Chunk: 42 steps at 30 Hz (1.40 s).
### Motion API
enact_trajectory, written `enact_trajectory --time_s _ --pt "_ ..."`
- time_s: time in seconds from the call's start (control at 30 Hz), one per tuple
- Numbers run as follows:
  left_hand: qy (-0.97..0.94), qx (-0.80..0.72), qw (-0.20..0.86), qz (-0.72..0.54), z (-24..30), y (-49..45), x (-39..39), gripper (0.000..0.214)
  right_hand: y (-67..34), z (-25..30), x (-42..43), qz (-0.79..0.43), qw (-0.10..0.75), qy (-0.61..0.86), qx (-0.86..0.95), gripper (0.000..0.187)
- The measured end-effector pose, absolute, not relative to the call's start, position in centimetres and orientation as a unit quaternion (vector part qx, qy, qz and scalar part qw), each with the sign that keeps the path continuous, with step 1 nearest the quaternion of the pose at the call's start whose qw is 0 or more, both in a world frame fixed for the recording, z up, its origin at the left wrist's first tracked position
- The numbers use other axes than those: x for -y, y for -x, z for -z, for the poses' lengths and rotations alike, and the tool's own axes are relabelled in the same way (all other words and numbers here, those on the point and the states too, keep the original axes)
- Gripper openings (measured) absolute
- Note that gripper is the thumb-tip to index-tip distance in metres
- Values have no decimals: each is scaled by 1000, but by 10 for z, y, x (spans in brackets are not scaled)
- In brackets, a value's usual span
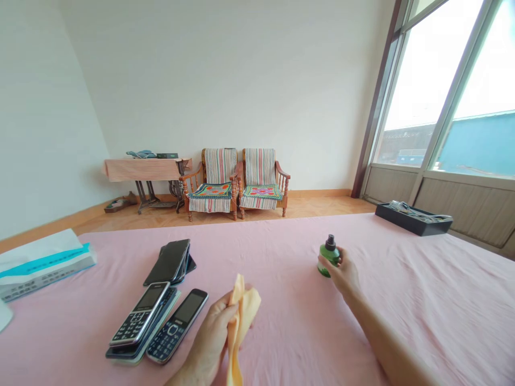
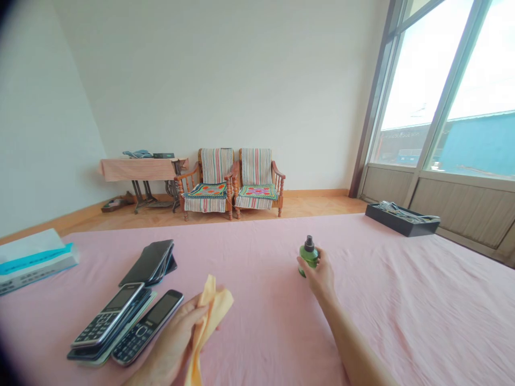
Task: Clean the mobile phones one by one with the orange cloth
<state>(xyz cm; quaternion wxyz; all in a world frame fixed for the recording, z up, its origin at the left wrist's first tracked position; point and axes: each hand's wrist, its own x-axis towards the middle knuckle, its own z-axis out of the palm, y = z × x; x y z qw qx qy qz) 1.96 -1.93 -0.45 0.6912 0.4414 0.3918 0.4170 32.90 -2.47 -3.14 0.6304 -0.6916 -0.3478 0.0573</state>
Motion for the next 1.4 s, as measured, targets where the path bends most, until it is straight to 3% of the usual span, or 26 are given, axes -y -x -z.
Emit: enact_trajectory --time_s 0.2,0.3,0.4,0.6,0.7,0.87,1.0,1.1,1.23,1.4 --pt "-437 -397 694 -412 4 -19 21 16 -266 -2 44 -113 625 654 412 41" --pt "-382 -370 739 -413 7 -24 21 23 -230 -14 47 -225 666 550 451 38" --pt "-391 -329 745 -429 10 -26 16 24 -209 -9 43 -247 647 541 477 41" --pt "-531 -393 580 -478 8 -11 11 42 -201 20 37 -226 619 576 484 43" --pt "-618 -400 448 -507 2 -7 17 35 -201 21 39 -230 621 571 485 46" --pt "-751 -407 337 -397 1 -5 28 34 -210 9 39 -262 628 521 515 51" --pt "-756 -405 367 -360 7 -3 26 14 -217 7 37 -352 598 463 552 48" --pt "-727 -408 400 -380 5 -3 17 14 -214 10 37 -374 605 467 525 36" --pt "-599 -383 570 -412 -4 -3 6 12 -205 8 39 -374 641 483 465 31" --pt "-415 -332 737 -417 0 -3 1 18 -202 0 42 -443 647 468 407 46"
